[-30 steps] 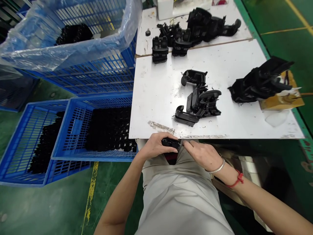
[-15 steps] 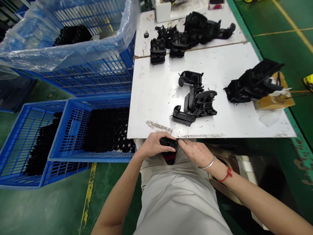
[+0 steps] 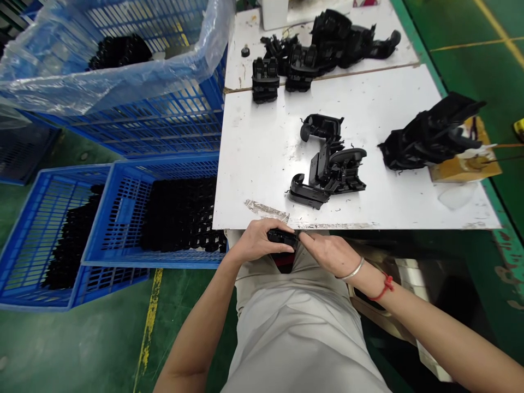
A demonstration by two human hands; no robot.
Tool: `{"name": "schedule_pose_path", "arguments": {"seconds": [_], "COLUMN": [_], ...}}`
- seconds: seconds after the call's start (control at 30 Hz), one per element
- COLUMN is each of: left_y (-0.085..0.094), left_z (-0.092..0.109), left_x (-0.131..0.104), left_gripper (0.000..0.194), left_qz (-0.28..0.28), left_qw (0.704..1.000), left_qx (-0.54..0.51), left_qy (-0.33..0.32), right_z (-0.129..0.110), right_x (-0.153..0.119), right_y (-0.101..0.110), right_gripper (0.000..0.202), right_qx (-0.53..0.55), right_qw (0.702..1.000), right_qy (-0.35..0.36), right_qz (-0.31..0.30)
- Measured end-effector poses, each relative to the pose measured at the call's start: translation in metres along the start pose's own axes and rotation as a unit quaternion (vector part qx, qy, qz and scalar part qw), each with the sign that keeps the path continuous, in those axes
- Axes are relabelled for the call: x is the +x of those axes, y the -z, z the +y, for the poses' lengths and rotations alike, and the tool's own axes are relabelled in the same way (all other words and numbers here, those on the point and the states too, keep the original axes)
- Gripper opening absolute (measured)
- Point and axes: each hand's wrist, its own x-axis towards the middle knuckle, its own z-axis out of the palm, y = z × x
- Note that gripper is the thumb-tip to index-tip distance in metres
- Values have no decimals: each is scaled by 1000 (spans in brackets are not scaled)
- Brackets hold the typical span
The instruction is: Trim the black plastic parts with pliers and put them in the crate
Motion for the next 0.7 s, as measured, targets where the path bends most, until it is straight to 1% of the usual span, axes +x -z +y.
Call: {"name": "schedule_pose_path", "arguments": {"seconds": [0.13, 0.3, 0.47, 0.7], "left_y": [-1, -1, 0, 2], "left_z": [0, 0, 0, 0], "left_x": [-1, -1, -1, 0], "left_gripper": [36, 36, 36, 36], "left_qz": [3, 3, -2, -9], "left_qw": [1000, 1000, 1000, 1000], "left_qx": [-3, 7, 3, -11], "left_qy": [-4, -11, -8, 6], "right_z": [-1, 0, 5, 5], "right_x": [4, 3, -2, 3], "right_y": [0, -3, -7, -6], "right_gripper": [25, 23, 28, 26], "right_qx": [7, 14, 5, 13], "right_qw": [1000, 1000, 999, 1000], "right_qy": [-4, 3, 14, 2], "right_qz": [-7, 14, 31, -6]}}
